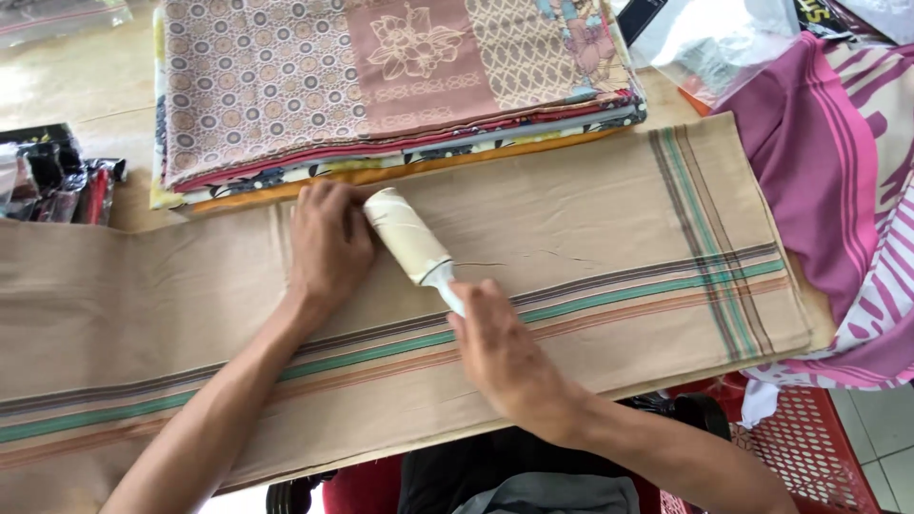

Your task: Using a lint roller to remove lint and dust from a piece of fabric on a table

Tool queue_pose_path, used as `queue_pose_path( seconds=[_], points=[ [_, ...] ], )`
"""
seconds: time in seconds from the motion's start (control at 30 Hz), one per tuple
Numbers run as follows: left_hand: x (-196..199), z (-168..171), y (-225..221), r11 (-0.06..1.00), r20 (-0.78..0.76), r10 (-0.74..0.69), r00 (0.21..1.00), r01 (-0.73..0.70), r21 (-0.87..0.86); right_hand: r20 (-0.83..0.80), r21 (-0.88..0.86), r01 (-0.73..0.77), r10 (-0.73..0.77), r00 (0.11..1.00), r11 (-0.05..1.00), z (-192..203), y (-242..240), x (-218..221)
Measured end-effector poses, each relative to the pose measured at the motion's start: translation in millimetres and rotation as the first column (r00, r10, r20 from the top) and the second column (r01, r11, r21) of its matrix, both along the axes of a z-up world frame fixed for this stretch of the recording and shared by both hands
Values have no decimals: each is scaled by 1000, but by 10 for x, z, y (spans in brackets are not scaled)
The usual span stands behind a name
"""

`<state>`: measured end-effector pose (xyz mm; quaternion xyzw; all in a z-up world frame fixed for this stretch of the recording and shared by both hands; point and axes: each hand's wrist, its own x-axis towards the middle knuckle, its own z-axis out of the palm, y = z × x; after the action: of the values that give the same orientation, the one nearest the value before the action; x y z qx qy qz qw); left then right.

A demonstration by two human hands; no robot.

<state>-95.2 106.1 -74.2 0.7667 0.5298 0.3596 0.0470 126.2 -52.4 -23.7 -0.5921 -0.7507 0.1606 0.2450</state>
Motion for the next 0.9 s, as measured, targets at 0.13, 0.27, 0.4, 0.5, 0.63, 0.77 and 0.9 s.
queue_pose_path(
  seconds=[0.13, 0.27, 0.4, 0.5, 0.63, 0.77, 0.9],
  points=[
    [-53, 126, 58, 997, 78, -23, 997, 29, -76, 89, -78, -78, 85, 992, 994, 14, 131, -40],
    [29, 160, -35, 998, -130, -13, 991, 5, -58, 266, -113, -23, 52, 963, 993, 175, 201, 68],
    [85, 318, -114, 996, -125, -39, 991, 28, -88, 396, 4, 151, -141, 908, 988, 333, 310, 419],
    [92, 328, -115, 996, -131, -43, 990, 32, -88, 361, 54, 288, -287, 887, 956, 315, 352, 948],
    [100, 364, -143, 996, -130, -40, 991, 29, -88, 426, 115, 407, -415, 804, 906, 239, 372, 1752],
    [107, 408, -157, 994, -174, -86, 981, 72, -86, 403, 181, 491, -519, 754, 852, 294, 378, 2228],
    [120, 441, -175, 994, -176, -86, 981, 73, -79, 332, 217, 508, -553, 764, 833, 297, 337, 2089]
  ],
)
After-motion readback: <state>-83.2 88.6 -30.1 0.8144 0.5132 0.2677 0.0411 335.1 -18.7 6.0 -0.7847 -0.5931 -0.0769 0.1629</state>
